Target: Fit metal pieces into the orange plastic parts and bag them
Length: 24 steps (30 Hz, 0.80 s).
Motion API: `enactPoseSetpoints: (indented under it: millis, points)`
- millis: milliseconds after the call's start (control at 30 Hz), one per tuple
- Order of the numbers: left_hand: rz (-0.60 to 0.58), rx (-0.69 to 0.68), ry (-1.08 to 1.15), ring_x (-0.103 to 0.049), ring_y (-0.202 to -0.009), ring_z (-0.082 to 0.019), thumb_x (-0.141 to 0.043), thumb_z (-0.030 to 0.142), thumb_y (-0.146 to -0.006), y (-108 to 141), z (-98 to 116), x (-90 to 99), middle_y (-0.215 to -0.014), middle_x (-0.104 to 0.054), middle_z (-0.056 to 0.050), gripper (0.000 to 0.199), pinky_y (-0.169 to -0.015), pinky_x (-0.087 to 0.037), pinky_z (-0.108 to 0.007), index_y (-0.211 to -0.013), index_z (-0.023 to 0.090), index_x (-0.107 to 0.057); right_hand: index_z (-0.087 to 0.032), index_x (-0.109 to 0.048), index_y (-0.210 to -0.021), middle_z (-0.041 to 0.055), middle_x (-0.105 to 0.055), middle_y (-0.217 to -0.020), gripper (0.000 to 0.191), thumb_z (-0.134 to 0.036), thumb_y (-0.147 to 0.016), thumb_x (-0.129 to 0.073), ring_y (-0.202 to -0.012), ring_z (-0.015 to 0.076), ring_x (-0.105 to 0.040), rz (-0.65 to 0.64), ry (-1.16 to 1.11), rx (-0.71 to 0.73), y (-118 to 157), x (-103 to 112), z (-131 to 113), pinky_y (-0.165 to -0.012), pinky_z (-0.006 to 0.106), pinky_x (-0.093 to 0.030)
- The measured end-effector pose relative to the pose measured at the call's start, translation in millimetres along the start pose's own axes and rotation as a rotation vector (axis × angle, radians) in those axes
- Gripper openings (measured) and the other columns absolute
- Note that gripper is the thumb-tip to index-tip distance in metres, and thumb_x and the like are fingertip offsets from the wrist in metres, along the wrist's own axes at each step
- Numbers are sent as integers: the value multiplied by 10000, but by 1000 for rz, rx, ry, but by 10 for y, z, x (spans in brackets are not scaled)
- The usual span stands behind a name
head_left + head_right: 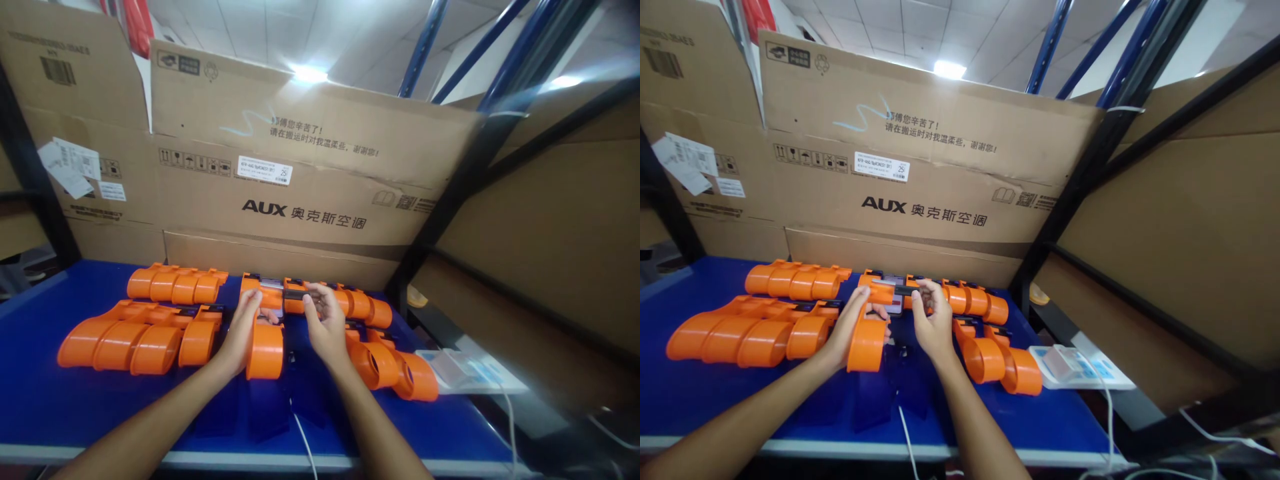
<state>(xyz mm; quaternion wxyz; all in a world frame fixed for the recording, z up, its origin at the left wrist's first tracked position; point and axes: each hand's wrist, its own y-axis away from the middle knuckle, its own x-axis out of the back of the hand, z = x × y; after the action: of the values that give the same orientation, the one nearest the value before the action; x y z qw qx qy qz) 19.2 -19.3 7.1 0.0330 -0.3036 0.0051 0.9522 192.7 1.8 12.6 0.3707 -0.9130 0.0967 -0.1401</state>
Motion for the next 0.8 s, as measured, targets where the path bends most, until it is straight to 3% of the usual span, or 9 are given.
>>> enactPoseSetpoints:
  millis: [167,300,600,800]
  points:
    - [-116,-45,-117,-714,-659,-194,-689,515,-864,9,-123,2,-801,-723,-18,545,-662,-543,-293,-1273,237,-460,-230,-665,-1111,48,-665,-938,185,-319,-960,-607,-755,188,-586,-53,147,64,19,6,-35,-720,340,-497]
    - [-134,-51,-140,-724,-709,-203,-710,432,-852,5,-138,20,-801,-728,-20,560,-737,-553,-323,-1302,227,-447,-237,-667,-1106,67,-678,-1035,165,-286,-956,-618,-819,203,-604,-91,188,130,23,-1,-50,-725,345,-500]
    - [-160,-12,-112,-731,-697,-195,-715,319,-810,-21,-159,32,-841,-724,-12,488,-716,-573,-322,-1223,247,-465,-246,-690,-1117,81,-689,-1078,181,-288,-954,-624,-876,218,-634,-198,160,145,28,-8,-34,-683,331,-500]
    - [-137,89,-4,-728,-630,-222,-737,308,-757,9,-41,8,-820,-709,2,466,-628,-605,-386,-1123,267,-451,-239,-650,-1197,61,-725,-1039,241,-311,-986,-558,-877,208,-668,-182,29,20,-22,46,5,-747,327,-529]
